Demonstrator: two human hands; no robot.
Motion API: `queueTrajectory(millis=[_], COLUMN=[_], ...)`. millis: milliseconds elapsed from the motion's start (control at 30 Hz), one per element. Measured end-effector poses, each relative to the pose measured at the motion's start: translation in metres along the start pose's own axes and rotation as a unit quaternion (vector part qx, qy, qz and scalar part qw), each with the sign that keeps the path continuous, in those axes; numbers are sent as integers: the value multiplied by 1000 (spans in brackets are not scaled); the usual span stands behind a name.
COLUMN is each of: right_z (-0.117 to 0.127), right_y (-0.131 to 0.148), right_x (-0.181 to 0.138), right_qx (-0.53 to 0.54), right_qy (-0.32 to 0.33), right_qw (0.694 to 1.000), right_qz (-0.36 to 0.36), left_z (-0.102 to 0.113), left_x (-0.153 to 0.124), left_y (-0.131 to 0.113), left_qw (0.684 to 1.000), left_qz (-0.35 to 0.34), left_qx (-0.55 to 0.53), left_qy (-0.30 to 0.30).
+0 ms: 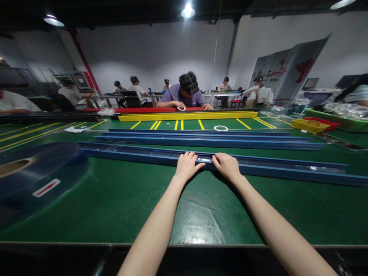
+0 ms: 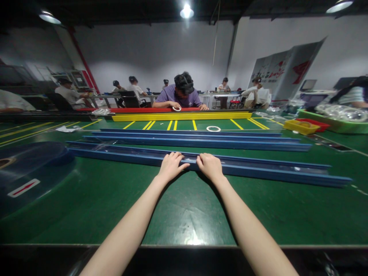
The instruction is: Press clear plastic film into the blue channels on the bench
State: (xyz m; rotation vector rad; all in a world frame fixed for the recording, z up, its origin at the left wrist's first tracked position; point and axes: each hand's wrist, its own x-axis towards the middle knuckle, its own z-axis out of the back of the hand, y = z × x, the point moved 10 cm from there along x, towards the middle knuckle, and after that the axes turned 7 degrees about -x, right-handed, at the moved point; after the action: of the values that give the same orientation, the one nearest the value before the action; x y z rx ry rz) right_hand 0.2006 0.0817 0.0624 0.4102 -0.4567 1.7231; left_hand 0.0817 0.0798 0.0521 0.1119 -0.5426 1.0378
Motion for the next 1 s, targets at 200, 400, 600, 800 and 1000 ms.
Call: queueTrajectory(millis=[200,400,600,800,1000], right_z=[0,3,4,4,4], right_y=[-1,-2,-1,-17,-60], right_x=[1,3,3,3,-5], right_qx=[2,-18,-23,-36,-55], right_qy=[-2,-43,-70,-66,-56], right_qw=[1000,999,997,997,993], right_qz=[-10,-3,16,-14,-84], left_z=[-1,0,1,5,10], left_x=[-1,-2,-3,-5,-4], left_y=[0,-2,-3,2,5], left_qw=[1000,1000,1000,999,999], left_qz=[-4,-9,-15,-5,-2], left_qx=[6,10,-1,3,14], left_qy=[-2,-2,-10,-33,-51])
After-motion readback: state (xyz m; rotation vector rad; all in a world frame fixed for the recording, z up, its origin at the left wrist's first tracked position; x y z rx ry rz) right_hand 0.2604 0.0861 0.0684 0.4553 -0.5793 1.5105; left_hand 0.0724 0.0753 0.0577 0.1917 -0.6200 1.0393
